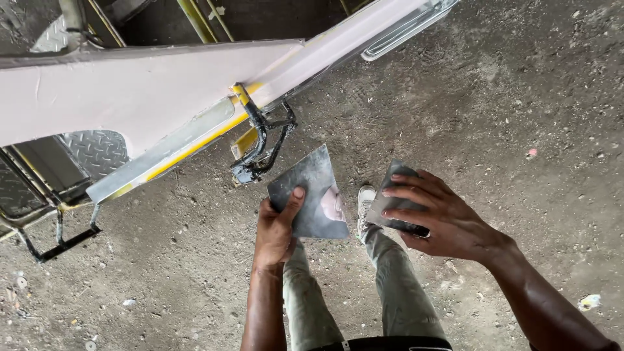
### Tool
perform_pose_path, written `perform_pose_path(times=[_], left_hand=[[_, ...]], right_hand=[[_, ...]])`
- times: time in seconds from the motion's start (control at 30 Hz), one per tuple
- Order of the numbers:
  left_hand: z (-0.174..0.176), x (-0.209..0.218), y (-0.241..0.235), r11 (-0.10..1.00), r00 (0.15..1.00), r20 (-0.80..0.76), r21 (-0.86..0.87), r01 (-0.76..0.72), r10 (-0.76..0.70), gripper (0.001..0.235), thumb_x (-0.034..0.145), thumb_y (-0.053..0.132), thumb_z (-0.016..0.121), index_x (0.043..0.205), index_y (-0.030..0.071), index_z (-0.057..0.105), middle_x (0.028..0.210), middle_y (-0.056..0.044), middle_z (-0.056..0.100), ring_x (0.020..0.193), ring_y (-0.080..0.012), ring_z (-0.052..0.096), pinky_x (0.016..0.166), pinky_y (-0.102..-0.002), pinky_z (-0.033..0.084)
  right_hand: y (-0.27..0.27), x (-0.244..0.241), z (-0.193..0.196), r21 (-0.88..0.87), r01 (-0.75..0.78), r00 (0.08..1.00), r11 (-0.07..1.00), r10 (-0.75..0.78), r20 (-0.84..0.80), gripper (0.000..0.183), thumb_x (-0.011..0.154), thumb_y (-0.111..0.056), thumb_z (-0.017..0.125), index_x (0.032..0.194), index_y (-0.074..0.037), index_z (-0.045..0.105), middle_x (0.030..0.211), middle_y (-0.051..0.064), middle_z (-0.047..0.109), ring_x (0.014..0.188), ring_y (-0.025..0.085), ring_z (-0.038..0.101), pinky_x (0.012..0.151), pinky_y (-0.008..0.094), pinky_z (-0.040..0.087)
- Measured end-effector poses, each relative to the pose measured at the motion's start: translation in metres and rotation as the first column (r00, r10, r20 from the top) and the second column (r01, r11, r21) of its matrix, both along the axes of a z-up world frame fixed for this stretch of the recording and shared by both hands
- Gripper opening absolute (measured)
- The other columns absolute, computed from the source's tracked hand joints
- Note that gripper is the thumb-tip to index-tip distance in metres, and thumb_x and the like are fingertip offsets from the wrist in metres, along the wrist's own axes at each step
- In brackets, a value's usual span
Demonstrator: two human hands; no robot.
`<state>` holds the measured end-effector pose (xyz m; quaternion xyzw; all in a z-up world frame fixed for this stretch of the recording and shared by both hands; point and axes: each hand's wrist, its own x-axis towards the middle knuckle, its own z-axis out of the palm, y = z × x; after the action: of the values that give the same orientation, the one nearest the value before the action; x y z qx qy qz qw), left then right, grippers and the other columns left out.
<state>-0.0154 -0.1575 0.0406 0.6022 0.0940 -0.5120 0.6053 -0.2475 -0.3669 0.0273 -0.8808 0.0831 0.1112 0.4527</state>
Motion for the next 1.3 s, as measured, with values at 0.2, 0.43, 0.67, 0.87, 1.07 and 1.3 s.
perform_pose_path(times=[0.2,0.43,0.67,0.87,1.07,1.3], left_hand=[[-0.015,0.022,-0.022,0.985,0.988,0.003,-0.080,0.151,-0.151,0.024,0.098,0.022,0.074,0.103,-0.001,0.073,0.095,-0.008,0.077,0.082,-0.0165,0.073,0.076,-0.035,0.063],[-0.037,0.054,-0.027,0.922,0.901,0.207,0.014,0.388,-0.382,0.023,0.104,0.021,0.074,0.111,-0.002,0.074,0.096,-0.001,0.070,0.081,-0.0091,0.059,0.072,-0.027,0.050],[-0.025,0.078,-0.014,0.977,0.976,0.056,0.028,0.209,-0.211,0.029,0.094,0.022,0.076,0.112,0.000,0.073,0.100,-0.005,0.076,0.086,-0.0140,0.071,0.077,-0.031,0.060],[-0.054,0.071,0.012,0.973,0.983,0.026,0.149,0.176,-0.181,0.031,0.095,0.022,0.073,0.113,-0.003,0.073,0.098,-0.009,0.078,0.082,-0.0159,0.073,0.074,-0.033,0.061],[-0.068,0.074,0.039,0.969,0.991,-0.025,0.207,0.135,-0.133,0.031,0.095,0.022,0.072,0.111,-0.004,0.073,0.097,-0.011,0.078,0.081,-0.0170,0.075,0.072,-0.034,0.063],[-0.068,0.074,0.048,0.968,0.986,-0.014,0.192,0.164,-0.164,0.030,0.096,0.024,0.071,0.105,-0.004,0.073,0.091,-0.012,0.078,0.075,-0.0193,0.076,0.067,-0.037,0.066]], right_hand=[[-0.008,0.021,-0.005,-0.020,-0.006,0.989,1.000,0.009,0.147,0.040,0.077,-0.034,0.080,0.113,-0.021,0.070,0.139,0.004,0.052,0.142,0.027,0.036,0.123,0.053,0.020],[-0.004,0.060,-0.021,0.048,-0.043,0.933,0.998,0.023,0.360,0.040,0.077,-0.028,0.080,0.113,-0.017,0.067,0.142,0.008,0.052,0.141,0.031,0.041,0.122,0.054,0.028],[-0.011,0.093,-0.151,-0.055,0.266,0.844,0.962,-0.205,0.496,0.051,0.079,-0.029,0.085,0.124,-0.015,0.066,0.149,0.010,0.047,0.146,0.032,0.041,0.123,0.059,0.037],[-0.015,0.185,-0.271,-0.077,0.652,0.607,0.755,-0.459,0.648,0.054,0.090,-0.036,0.091,0.134,-0.015,0.069,0.159,0.012,0.040,0.154,0.035,0.035,0.127,0.069,0.030],[-0.016,0.216,-0.300,-0.076,0.719,0.536,0.691,-0.482,0.694,0.057,0.095,-0.035,0.093,0.142,-0.016,0.067,0.162,0.013,0.038,0.157,0.034,0.031,0.130,0.067,0.025],[-0.012,0.209,-0.312,-0.115,0.717,0.560,0.688,-0.469,0.683,0.056,0.095,-0.034,0.093,0.142,-0.016,0.067,0.163,0.012,0.037,0.157,0.032,0.032,0.131,0.065,0.025]])
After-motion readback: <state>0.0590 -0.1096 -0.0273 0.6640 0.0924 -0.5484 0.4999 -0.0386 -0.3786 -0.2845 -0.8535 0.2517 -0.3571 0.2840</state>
